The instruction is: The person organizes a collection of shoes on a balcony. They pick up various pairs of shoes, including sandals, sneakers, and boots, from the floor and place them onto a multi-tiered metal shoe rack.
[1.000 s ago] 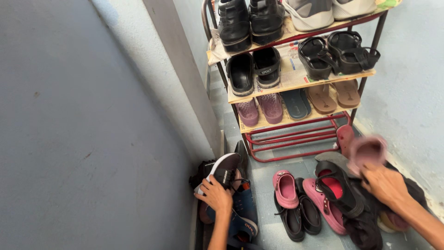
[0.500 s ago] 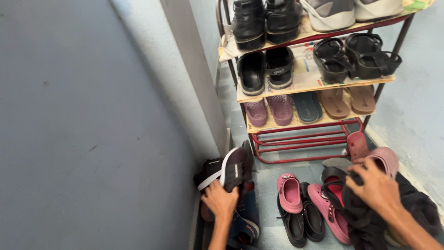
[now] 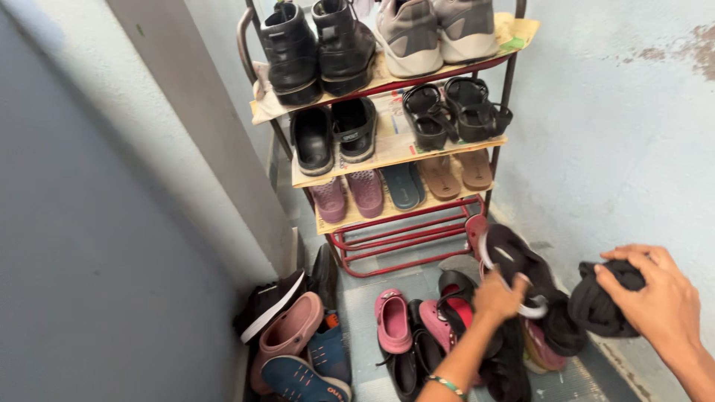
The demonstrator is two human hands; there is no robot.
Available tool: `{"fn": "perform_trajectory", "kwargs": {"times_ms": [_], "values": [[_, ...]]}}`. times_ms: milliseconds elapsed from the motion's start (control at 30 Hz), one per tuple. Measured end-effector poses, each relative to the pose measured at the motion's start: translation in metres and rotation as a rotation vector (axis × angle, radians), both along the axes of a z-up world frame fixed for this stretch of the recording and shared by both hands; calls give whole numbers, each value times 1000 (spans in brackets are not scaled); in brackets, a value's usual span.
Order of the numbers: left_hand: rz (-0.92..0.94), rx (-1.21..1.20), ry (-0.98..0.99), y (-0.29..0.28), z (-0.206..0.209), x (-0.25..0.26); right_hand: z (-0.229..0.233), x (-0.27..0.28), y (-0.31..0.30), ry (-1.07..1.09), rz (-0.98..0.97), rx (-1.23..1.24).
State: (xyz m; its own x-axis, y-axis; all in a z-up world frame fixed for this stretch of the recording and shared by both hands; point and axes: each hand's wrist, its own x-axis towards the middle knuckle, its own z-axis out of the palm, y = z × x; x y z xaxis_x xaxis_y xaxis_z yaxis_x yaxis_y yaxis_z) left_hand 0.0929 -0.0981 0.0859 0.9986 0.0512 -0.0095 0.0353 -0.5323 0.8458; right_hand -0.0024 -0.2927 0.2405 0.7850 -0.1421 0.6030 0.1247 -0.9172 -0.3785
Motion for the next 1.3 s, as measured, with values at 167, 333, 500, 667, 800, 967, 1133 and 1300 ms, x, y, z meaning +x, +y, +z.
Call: {"fn": "perform_trajectory", "kwargs": {"times_ms": [167, 333, 500, 667, 800, 967, 1133, 1300], "values": [[-404, 353, -173, -36, -76, 20, -33, 16, -14, 204, 47, -14], [-150, 310, -225, 53, -52, 0, -60, 34, 24, 205, 208, 36], [319, 201, -381, 217, -57, -35, -90, 56, 101, 253, 510, 219], [415, 223, -304, 317, -119, -73, -126, 76, 222, 449, 791, 425], [496, 199, -380, 342, -121, -91, -133, 78, 300, 554, 809, 286], [682, 407, -116, 352, -59, -138, -137, 76, 349, 696, 809, 249], [585, 930, 151, 413, -70, -163, -151, 69, 344, 710, 858, 245], [535, 870, -120, 433, -72, -168, -149, 62, 307, 650, 839, 310]]}}
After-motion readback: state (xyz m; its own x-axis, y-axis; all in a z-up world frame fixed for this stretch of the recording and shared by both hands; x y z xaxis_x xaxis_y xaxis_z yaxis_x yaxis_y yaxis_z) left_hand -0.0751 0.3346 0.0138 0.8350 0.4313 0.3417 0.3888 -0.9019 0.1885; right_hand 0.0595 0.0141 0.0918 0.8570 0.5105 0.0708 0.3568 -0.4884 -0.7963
